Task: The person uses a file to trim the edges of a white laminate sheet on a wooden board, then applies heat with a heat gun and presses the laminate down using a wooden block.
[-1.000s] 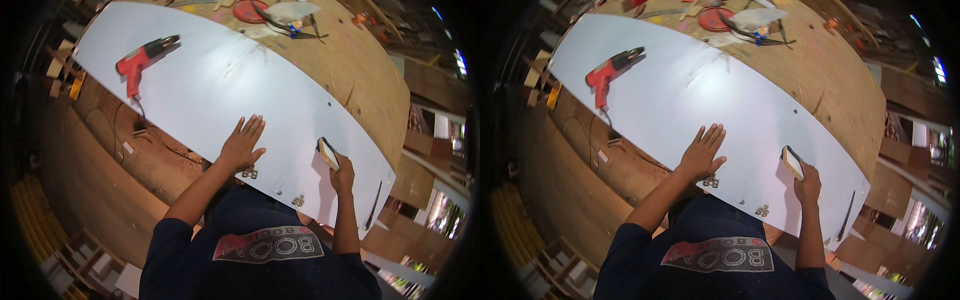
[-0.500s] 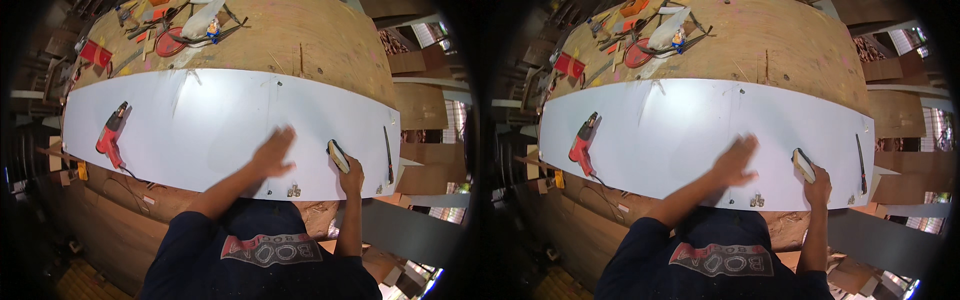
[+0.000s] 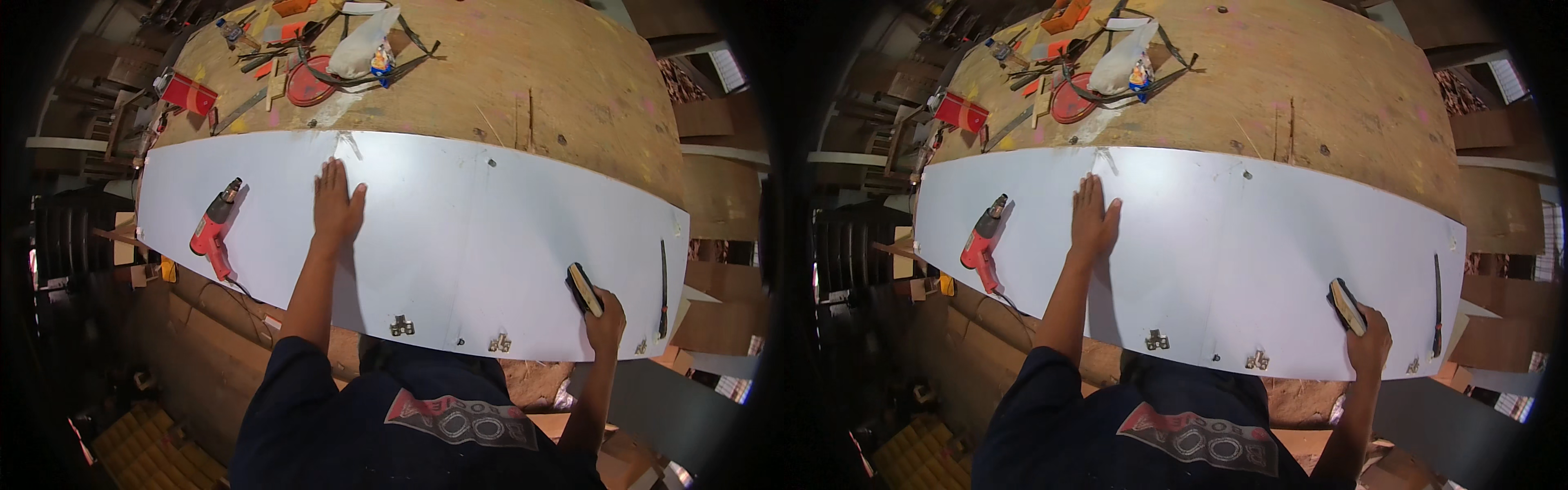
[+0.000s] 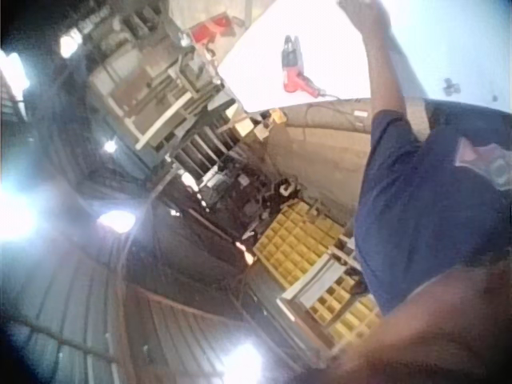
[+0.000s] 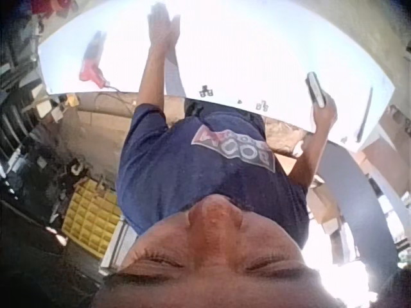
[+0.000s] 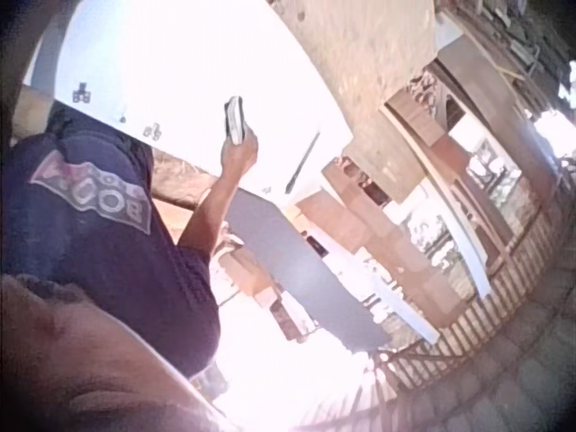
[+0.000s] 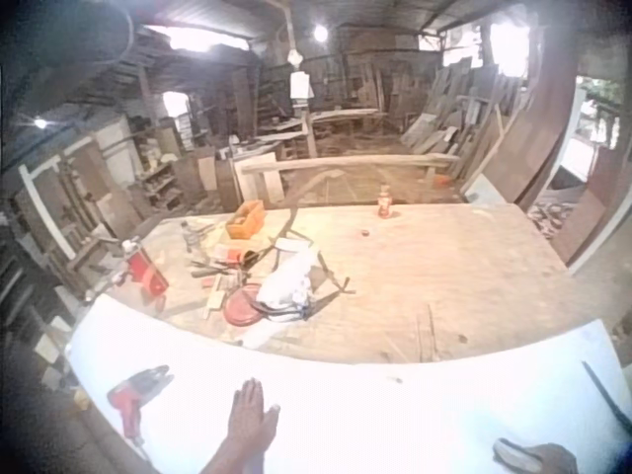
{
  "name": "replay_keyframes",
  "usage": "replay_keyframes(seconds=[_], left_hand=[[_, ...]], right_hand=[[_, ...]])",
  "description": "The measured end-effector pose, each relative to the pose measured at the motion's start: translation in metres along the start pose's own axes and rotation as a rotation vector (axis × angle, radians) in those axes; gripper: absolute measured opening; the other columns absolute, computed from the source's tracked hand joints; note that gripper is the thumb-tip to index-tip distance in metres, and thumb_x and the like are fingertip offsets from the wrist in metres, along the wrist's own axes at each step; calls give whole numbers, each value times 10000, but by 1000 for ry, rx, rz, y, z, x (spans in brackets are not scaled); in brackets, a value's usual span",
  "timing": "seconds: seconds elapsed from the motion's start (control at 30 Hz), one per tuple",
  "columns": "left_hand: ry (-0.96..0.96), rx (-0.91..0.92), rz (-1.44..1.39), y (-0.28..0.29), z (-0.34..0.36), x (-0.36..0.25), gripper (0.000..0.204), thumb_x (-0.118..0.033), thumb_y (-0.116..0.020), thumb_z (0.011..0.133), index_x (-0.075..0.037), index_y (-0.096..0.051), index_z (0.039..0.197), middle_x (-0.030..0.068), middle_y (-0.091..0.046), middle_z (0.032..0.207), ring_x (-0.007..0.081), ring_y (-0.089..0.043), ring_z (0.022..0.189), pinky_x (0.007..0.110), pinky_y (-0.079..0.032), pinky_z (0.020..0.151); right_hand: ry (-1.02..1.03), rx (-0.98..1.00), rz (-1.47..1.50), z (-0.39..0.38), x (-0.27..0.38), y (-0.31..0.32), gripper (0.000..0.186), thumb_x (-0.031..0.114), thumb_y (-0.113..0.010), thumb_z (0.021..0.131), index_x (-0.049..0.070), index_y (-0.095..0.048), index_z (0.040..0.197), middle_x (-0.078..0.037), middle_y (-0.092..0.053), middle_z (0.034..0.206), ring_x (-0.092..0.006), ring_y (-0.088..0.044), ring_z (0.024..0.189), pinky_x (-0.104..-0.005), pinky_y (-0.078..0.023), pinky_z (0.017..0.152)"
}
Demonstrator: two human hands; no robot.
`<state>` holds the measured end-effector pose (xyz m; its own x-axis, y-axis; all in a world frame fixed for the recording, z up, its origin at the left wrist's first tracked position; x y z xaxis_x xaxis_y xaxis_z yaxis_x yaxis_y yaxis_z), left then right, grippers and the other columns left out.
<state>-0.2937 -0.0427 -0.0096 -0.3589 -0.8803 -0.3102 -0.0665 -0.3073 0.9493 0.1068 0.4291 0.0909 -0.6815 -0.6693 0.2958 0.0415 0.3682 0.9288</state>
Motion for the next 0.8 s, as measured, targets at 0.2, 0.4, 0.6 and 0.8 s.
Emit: replay_keyframes(seconds=[0.2,0.4,0.6,0.8], left_hand=[[96,-34,21,7,-8,70,839,-421,-537,1089,96,-249,1684,311,-267,1758,441,-188,1666,554,-105,1358],[66,-18,35,8,32,52,984,-545,-571,1040,101,-215,1691,341,-205,1766,465,-112,1675,567,-48,1358],[74,-16,67,1,69,60,1039,-619,-538,1027,97,-196,1698,358,-193,1761,487,-73,1675,587,-14,1354],[61,-75,34,-3,99,66,1014,-617,-523,1037,80,-209,1702,348,-215,1760,485,-93,1673,602,-21,1351]], right_hand=[[6,32,26,8,-5,-3,516,-44,-683,777,54,-728,1282,-183,-741,1226,-406,-692,1183,-489,-534,1057],[8,77,29,12,-5,0,527,-70,-656,770,41,-719,1281,-186,-742,1214,-403,-702,1159,-482,-542,1045],[19,81,35,11,4,-2,529,-107,-631,760,17,-710,1268,-184,-745,1197,-378,-721,1125,-453,-560,1018],[13,103,46,12,1,-2,529,-117,-618,765,9,-704,1271,-181,-747,1189,-373,-726,1112,-443,-560,1010]])
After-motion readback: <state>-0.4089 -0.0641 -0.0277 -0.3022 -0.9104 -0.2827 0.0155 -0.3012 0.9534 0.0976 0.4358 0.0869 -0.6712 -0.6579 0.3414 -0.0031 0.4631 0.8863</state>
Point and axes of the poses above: each hand's wrist, its own z-axis towards the middle knuckle, its own y-axis out of the back of the hand, x = y × z, the point moved 4 cm from there along z, towards the middle knuckle
